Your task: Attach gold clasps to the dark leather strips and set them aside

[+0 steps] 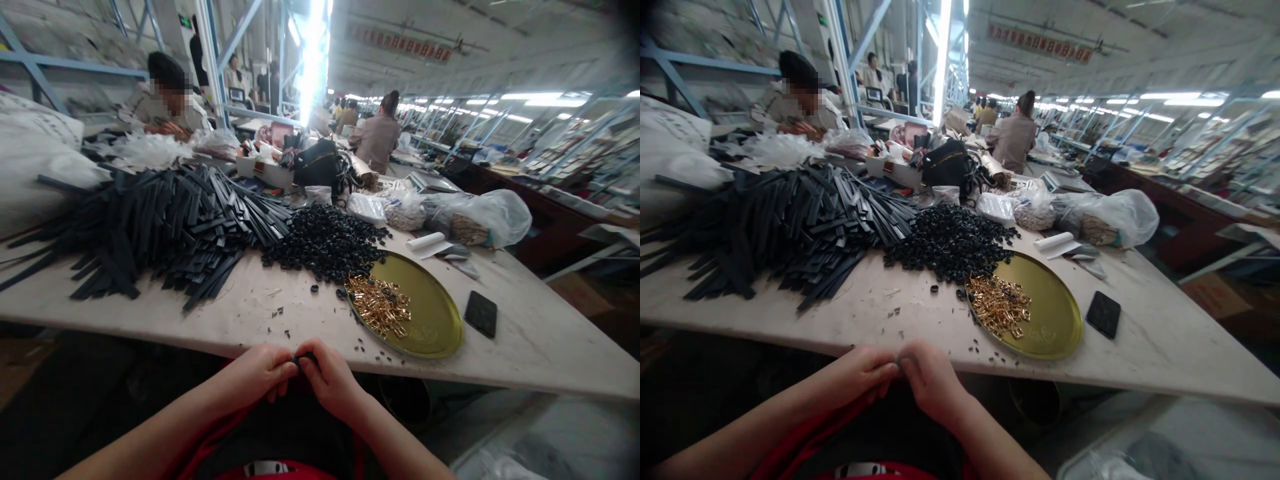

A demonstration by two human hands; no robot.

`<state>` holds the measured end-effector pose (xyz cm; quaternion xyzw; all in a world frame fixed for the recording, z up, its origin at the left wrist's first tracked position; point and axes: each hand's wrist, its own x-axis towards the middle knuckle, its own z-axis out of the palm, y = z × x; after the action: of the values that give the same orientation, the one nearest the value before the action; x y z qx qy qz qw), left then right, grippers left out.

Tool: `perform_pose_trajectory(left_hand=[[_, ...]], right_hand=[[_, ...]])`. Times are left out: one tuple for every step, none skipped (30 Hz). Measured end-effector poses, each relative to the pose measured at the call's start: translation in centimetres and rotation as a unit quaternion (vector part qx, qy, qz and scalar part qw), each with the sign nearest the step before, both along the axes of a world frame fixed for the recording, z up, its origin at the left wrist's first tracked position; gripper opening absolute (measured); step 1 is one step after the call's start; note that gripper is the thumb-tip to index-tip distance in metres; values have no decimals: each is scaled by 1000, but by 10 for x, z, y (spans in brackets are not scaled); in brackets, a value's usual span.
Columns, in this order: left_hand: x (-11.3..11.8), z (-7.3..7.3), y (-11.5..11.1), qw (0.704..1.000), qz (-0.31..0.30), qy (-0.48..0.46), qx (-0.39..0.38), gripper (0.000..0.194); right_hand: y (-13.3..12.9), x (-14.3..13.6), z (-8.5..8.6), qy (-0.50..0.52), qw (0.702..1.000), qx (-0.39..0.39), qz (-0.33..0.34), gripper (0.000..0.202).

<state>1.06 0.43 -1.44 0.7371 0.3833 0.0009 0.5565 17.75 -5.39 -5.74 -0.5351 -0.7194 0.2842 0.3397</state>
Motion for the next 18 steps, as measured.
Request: perform_pose_trajectory(left_hand=[[2,-2,-1,1000,-8,-2,11,26],[4,-4,0,1000,-19,-2,25,26],[6,-6,2,998,-34,1,46,27],[8,-9,6,996,-46,10,76,27],[11,-12,12,992,-52,26,116,26],[13,-14,18,984,-49,47,162,24],[16,-17,26,974,-41,71,210,22],[19,-20,34,962,-30,94,255,20],[23,-23,41,949,-24,115,293,20],[25,-27,48,936,-25,130,327,21],[28,-31,55,922,-36,140,359,22],[30,-36,60,908,-51,144,390,22],[30,-41,65,895,-67,142,418,23],[29,-47,70,882,-78,137,443,23],[28,-52,75,872,-83,128,465,22],[25,-56,80,863,-83,115,485,20],[22,-59,84,855,-80,99,503,19],[19,-61,89,847,-77,83,520,19]], right_hand=[[0,0,-1,5,1000,2,-1,13],[0,1,-2,10,1000,4,-6,15],[1,1,-4,14,1000,5,-17,17],[3,1,-8,13,999,2,-33,20],[6,1,-12,8,999,-4,-54,23],[10,1,-16,-3,997,-13,-76,26],[15,0,-21,-20,995,-22,-95,29],[20,0,-26,-41,993,-26,-110,30],[26,1,-30,-61,991,-23,-119,31],[31,3,-32,-78,989,-10,-125,31],[37,7,-33,-89,988,9,-126,31],[42,15,-32,-95,986,32,-130,32],[47,26,-29,-96,984,54,-141,33],[52,41,-26,-91,981,71,-157,35],[57,61,-23,-84,977,80,-178,36],[61,84,-20,-74,971,83,-210,38],[64,110,-18,-63,967,76,-233,41],[67,139,-18,-58,963,68,-254,45]])
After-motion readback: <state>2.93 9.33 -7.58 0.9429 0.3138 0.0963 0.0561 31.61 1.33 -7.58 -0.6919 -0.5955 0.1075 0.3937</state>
